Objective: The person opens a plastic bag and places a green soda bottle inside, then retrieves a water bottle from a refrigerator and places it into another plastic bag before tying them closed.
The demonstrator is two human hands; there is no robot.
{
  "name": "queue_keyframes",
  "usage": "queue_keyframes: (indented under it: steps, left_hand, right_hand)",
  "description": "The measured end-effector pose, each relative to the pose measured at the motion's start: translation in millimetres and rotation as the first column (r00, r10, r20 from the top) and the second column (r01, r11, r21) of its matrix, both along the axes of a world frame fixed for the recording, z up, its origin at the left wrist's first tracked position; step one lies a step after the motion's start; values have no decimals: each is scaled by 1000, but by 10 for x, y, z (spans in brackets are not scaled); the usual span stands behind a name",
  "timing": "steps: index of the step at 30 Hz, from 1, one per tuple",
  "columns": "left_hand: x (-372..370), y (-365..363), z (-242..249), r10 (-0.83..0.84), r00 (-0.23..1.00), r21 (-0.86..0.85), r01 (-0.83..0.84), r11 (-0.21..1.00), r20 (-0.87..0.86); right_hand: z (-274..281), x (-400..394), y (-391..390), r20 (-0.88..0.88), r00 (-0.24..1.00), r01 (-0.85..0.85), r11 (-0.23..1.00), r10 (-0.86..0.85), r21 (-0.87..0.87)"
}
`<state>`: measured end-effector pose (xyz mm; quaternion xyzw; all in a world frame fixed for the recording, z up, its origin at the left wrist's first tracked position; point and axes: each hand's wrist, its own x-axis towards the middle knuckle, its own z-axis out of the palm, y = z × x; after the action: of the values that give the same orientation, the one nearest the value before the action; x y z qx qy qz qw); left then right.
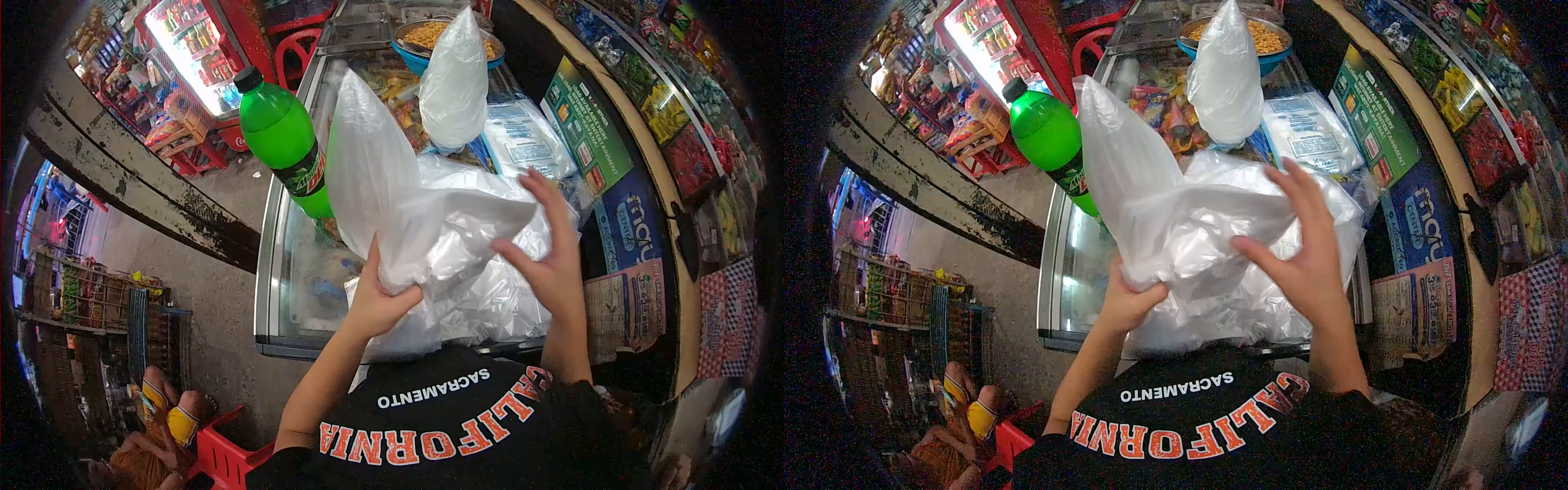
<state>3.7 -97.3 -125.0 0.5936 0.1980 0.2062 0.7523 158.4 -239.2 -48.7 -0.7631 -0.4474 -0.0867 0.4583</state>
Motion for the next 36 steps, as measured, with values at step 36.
queue_keyframes:
  steps: [36]
  left_hand:
    - [213,-277,360,46,964,-109,-18,994,263]
  right_hand:
    - [-474,-473,534,-224,920,-242,916,322,321]
